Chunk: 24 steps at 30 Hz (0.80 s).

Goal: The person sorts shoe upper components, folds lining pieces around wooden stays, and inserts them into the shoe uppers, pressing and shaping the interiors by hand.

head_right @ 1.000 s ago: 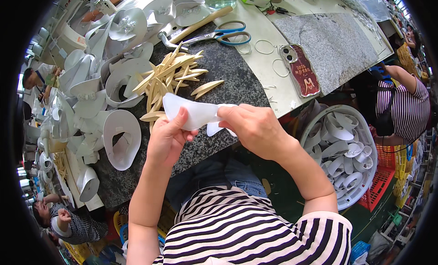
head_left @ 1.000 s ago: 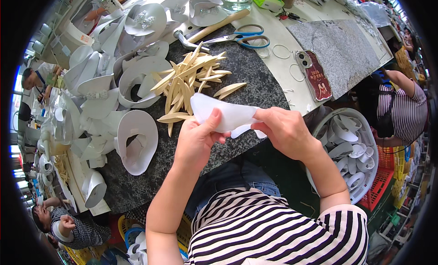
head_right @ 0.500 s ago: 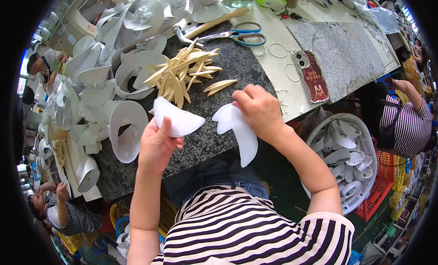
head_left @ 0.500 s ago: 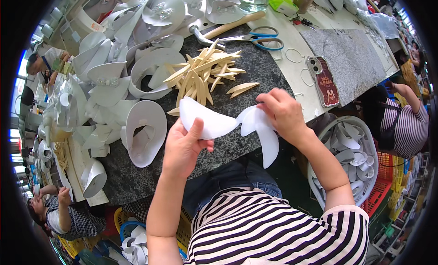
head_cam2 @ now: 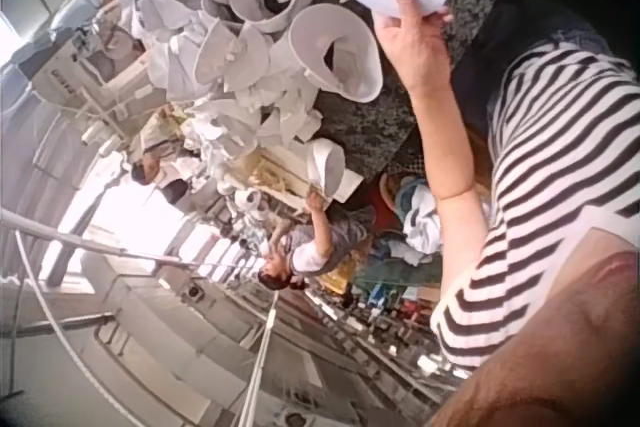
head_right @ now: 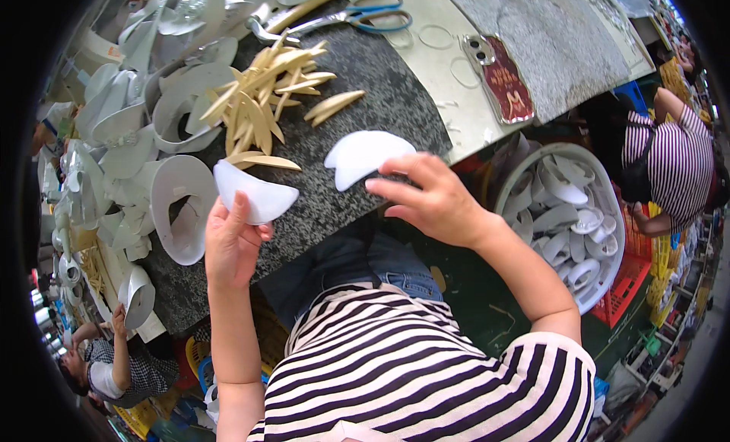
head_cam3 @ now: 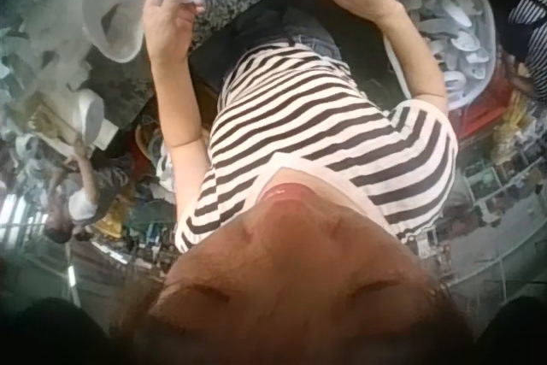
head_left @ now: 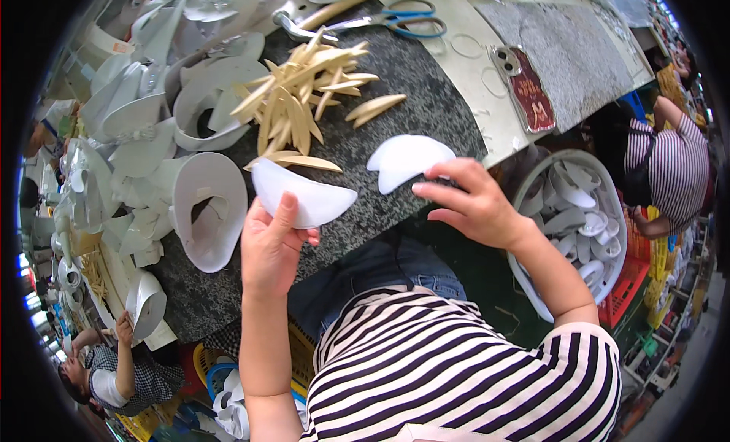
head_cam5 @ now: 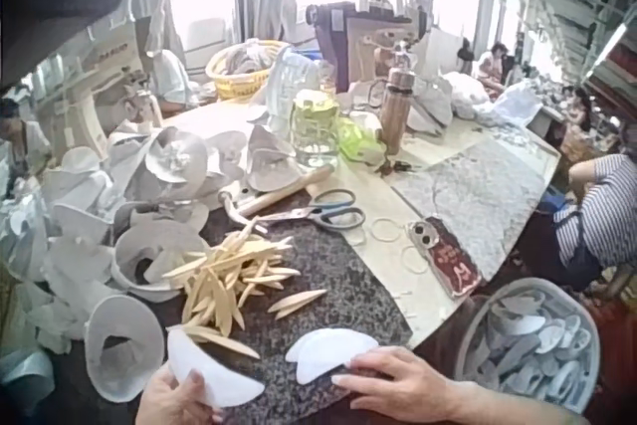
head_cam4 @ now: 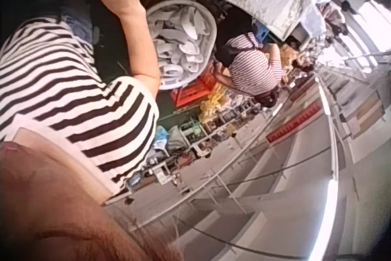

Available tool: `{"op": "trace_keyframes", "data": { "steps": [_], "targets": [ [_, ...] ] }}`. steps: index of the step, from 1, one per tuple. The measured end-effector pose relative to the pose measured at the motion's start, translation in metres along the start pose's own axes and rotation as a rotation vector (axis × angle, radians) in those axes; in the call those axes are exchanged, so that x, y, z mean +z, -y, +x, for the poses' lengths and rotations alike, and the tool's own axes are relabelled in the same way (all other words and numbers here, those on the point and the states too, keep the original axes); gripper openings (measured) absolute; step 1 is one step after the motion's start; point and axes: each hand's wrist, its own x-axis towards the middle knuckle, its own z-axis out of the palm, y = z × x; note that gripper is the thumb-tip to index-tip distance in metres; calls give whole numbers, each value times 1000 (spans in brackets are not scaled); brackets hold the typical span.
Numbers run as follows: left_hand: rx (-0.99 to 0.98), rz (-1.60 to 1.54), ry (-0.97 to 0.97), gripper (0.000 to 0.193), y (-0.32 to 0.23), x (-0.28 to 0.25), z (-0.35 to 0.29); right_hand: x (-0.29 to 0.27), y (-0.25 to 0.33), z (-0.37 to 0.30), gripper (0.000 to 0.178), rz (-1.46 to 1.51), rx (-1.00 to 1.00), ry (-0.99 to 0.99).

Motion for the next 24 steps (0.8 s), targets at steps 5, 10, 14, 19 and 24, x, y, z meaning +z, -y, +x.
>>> {"op": "trace_keyframes", "data": {
  "steps": [5, 10, 14, 19, 24],
  "targets": [
    [-4, 136, 53, 28, 7, 5, -10, -25, 4, 2, 26, 393, 309, -133],
    [-105, 241, 184, 37, 23, 29, -16, 12, 67, 10, 13, 1045, 566, -44],
    [130, 495, 80, 69, 30, 31, -26, 50, 75, -4, 15, 381, 212, -404],
    [44, 474, 82, 67, 40, 28, -45, 63, 96, -22, 22, 595, 112, -260],
    [-53, 144, 145, 64, 49, 16, -58, 47, 96, -31, 25, 888, 151, -101]
  ]
}}
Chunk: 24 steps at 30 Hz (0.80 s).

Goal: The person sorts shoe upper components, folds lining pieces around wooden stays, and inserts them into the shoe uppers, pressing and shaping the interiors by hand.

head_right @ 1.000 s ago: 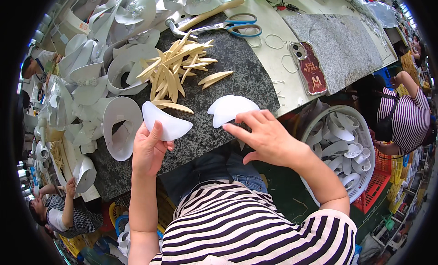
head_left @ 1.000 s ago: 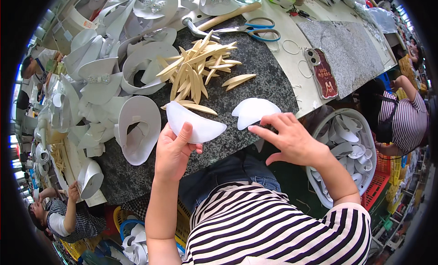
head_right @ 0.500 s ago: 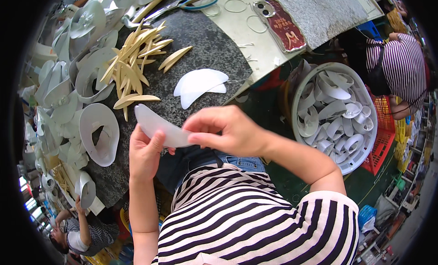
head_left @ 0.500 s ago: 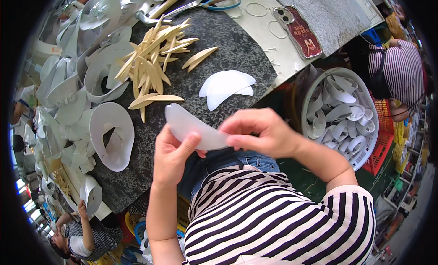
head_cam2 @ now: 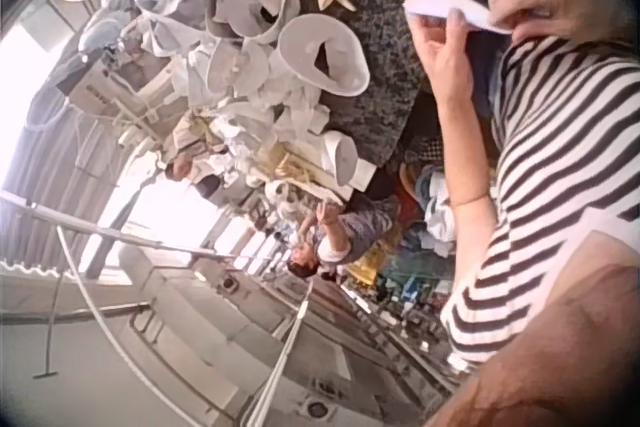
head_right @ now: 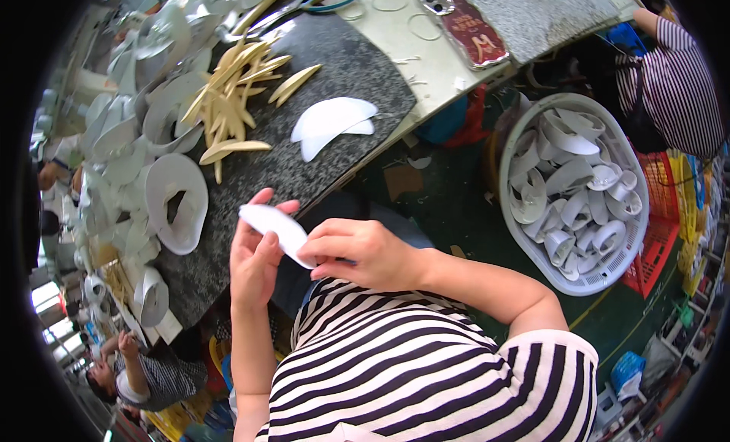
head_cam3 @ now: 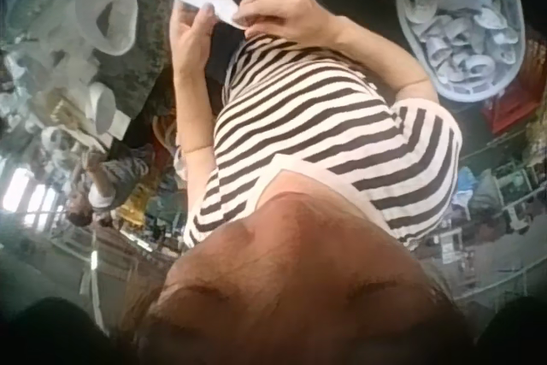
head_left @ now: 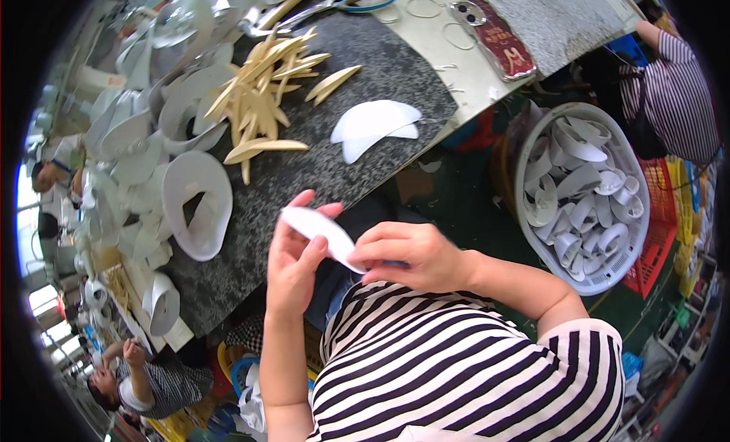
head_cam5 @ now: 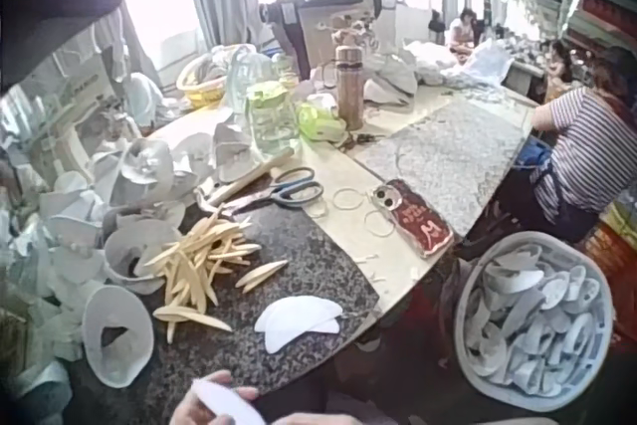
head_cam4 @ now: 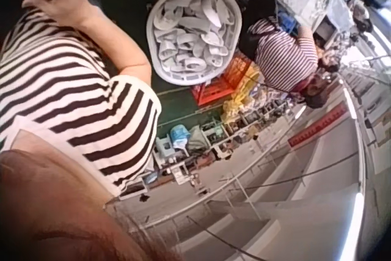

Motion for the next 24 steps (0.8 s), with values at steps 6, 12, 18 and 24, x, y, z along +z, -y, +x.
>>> {"op": "trace_keyframes", "data": {
  "steps": [6, 12, 18, 24],
  "targets": [
    [45, -94, 227, 72, 4, -9, -12, 8, 8, -2, 7, 402, 257, 84],
    [104, -19, 239, 70, -16, -25, -6, 11, 15, 32, 13, 300, 189, 183],
    [436, 799, 119, 69, -47, -16, 29, 16, 14, 84, 16, 362, 307, -236],
    [504, 986, 264, 92, -75, 2, 75, -2, 14, 92, 15, 502, 373, -548]
  ]
}}
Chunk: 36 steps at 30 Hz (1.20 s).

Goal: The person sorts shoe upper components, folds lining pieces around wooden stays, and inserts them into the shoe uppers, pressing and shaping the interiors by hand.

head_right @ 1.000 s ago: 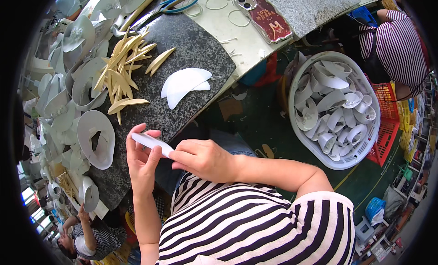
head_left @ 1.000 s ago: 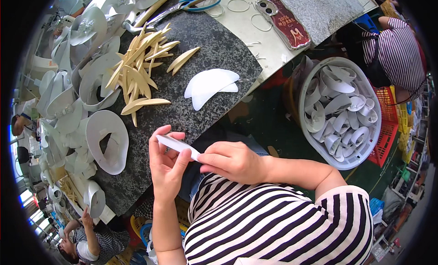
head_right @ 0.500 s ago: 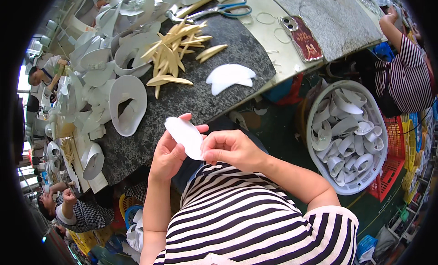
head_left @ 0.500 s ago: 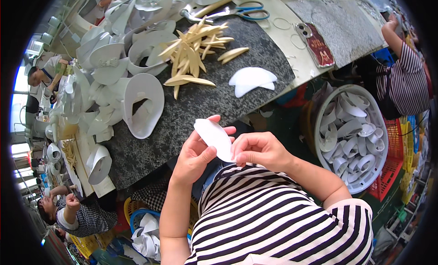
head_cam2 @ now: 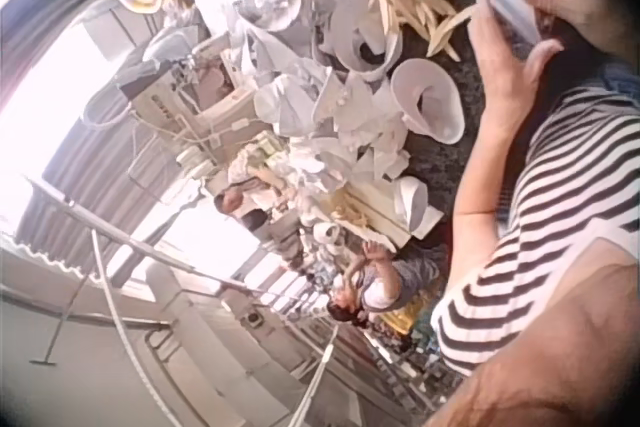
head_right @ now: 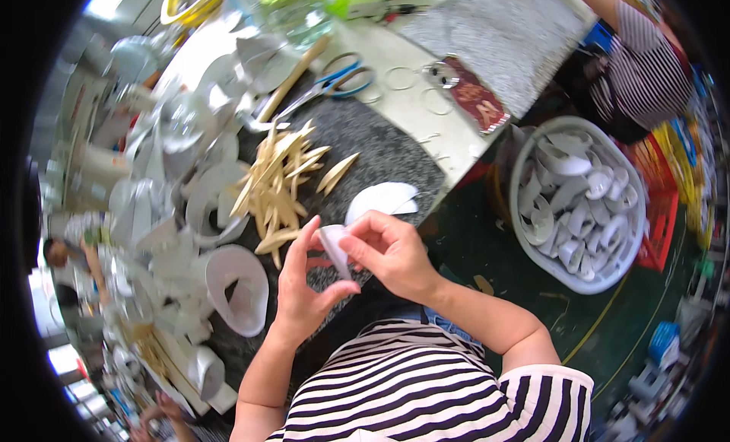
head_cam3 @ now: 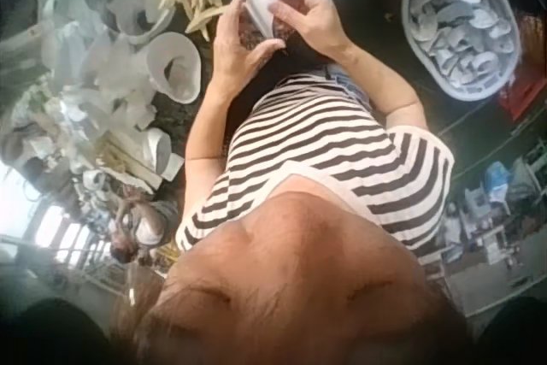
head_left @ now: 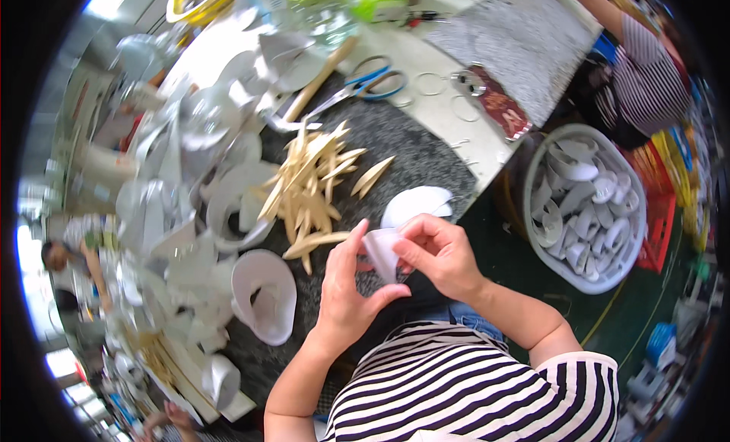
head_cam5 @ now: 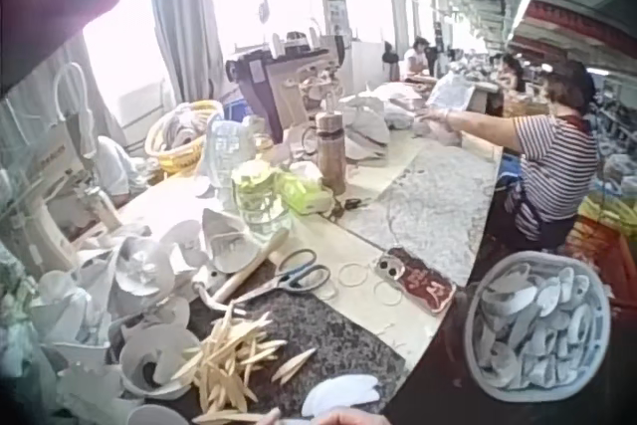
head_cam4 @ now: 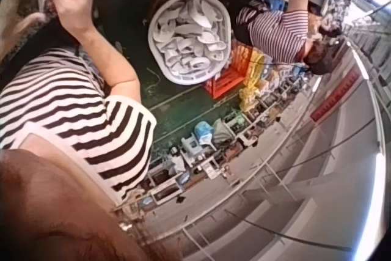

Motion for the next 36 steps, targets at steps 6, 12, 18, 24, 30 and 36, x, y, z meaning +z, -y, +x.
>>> {"op": "trace_keyframes", "data": {
  "steps": [6, 12, 18, 24, 30, 36],
  "targets": [
    [-140, -250, 220, 66, -12, 12, 27, -18, 4, -21, 26, -283, -517, -91],
    [208, -50, 358, 34, -44, 70, 76, -109, -76, -97, 12, -278, -245, -640],
    [640, 499, 546, 64, -53, 146, 166, -247, -215, -103, 18, -462, 189, -770],
    [734, 619, 660, 66, -20, 188, 206, -365, -361, -39, 24, -904, 515, -426],
    [698, 696, 662, 34, -8, 179, 208, -422, -434, 17, 28, -1077, 656, -264],
    [561, 739, 443, 24, 26, 138, 193, -442, -437, 59, 27, -1024, 621, -283]
  ]
}}
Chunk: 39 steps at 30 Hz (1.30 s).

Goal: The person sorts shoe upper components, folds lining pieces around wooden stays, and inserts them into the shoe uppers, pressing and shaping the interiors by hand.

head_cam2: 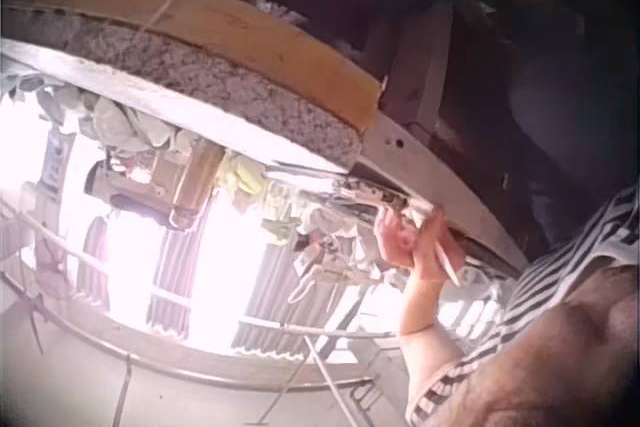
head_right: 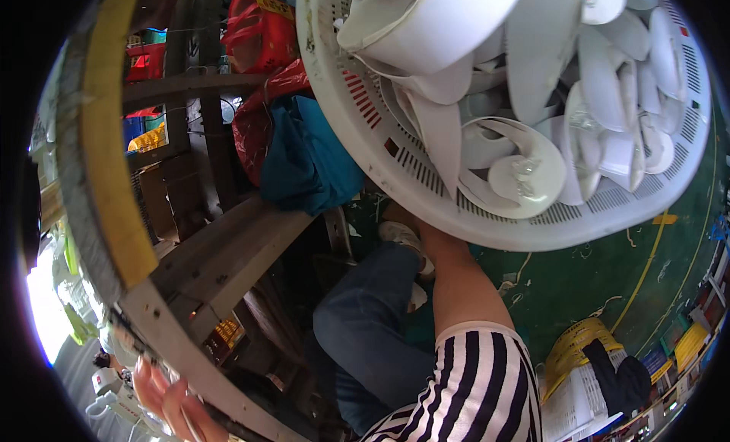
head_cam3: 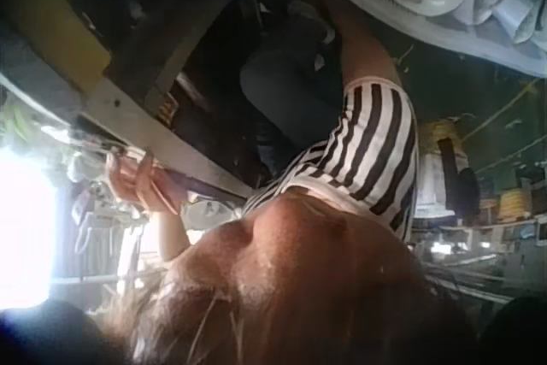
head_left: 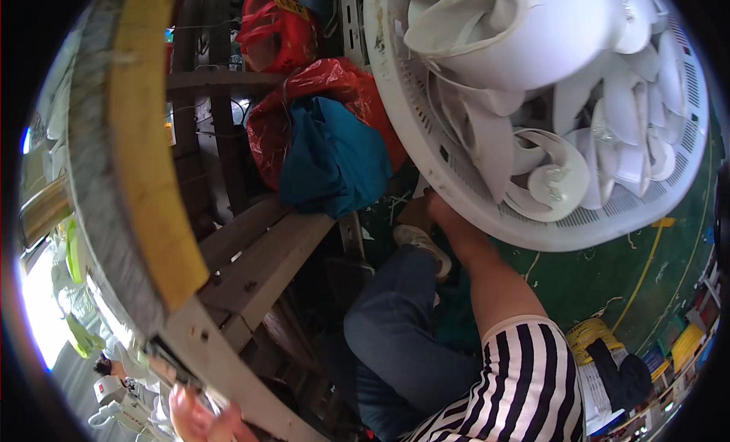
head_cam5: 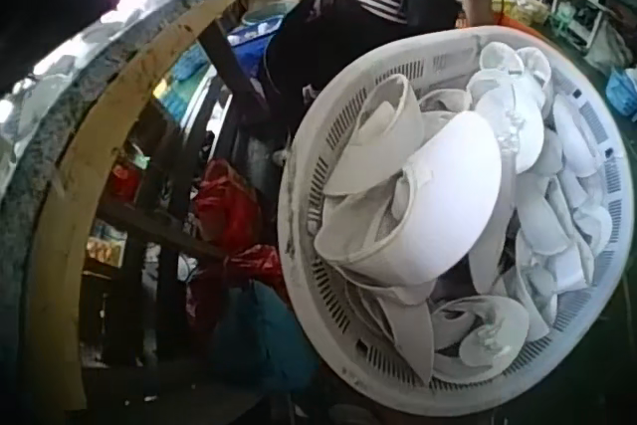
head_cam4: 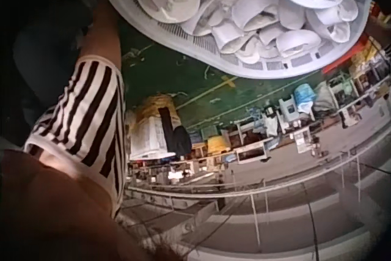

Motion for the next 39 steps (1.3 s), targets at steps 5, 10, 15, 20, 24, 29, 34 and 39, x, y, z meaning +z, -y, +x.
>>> {"op": "trace_keyframes", "data": {
  "steps": [5, 10, 15, 20, 24, 29, 34, 39],
  "targets": [
    [21, 19, 105, 25, 19, 36, 21, 28, -38, -39, 29, 138, 13, -48],
    [46, 44, 177, 25, 18, 56, 34, 54, -22, -62, 32, 260, 22, -122],
    [56, 53, 207, 26, 6, 66, 41, 66, -22, -63, 36, 337, 28, -212],
    [73, 40, 192, 27, -26, 54, 49, 39, -9, -7, 41, 377, 39, -335],
    [82, -6, 144, 28, -45, 39, 47, 55, -5, -30, 45, 362, 54, -449],
    [96, -17, 141, 39, -53, -12, 40, -33, 94, -114, 34, 1326, -125, 70],
    [156, -269, 143, 53, -40, -8, 57, -186, 156, -250, 34, 2420, -502, 567],
    [30, -494, -187, 61, -24, -2, 40, -259, 257, -309, 39, 2620, -640, 920]
  ]
}}
